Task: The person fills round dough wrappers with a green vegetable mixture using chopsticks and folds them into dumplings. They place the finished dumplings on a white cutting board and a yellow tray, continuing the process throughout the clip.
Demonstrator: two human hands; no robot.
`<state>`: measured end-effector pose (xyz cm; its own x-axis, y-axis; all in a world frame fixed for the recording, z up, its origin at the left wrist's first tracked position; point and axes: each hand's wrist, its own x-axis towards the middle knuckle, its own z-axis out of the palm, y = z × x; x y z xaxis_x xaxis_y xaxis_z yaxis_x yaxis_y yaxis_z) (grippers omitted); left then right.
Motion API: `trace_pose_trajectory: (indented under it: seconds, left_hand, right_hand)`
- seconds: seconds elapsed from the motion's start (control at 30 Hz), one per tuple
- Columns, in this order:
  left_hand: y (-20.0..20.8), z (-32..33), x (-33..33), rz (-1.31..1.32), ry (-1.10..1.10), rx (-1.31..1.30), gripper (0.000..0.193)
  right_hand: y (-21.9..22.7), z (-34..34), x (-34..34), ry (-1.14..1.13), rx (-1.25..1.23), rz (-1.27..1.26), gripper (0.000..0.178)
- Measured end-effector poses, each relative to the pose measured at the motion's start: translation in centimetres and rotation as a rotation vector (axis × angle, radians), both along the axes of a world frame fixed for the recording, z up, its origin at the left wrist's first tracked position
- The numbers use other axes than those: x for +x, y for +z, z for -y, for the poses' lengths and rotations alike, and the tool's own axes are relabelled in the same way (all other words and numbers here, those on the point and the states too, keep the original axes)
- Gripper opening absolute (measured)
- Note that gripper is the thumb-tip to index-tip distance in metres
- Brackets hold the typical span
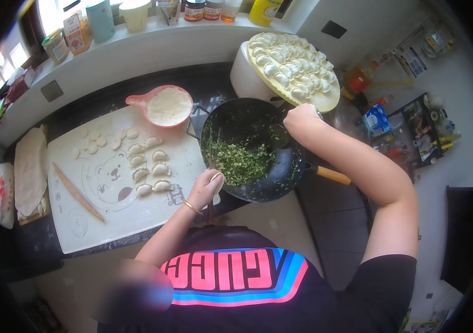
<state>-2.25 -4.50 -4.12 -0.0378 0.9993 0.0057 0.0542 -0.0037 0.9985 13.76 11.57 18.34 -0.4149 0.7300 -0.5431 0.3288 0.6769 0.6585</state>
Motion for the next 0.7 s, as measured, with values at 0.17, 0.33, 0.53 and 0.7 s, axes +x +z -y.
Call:
trace_pose_trajectory:
  seconds: [0.17,0.33,0.53,0.7]
  left_hand:
    - [0.5,-0.2,-0.4,-0.045,-0.005,-0.008,0.024]
    - [0.0,-0.2,-0.8,-0.013,-0.004,-0.009,0.025]
    - [0.7,-0.2,-0.8,-0.049,-0.026,-0.002,0.025]
    - [1.0,-0.3,-1.0,-0.048,-0.072,0.034,0.025]
  right_hand:
    - [1.4,2.9,-2.7,0.084,-0.146,-0.073,0.019]
    - [3.0,3.5,-3.8,0.040,-0.128,-0.070,0.020]
    - [0.0,0.3,-3.1,-0.125,-0.023,0.195,0.023]
    - [0.1,1.7,-3.8,-0.086,-0.123,0.108,0.024]
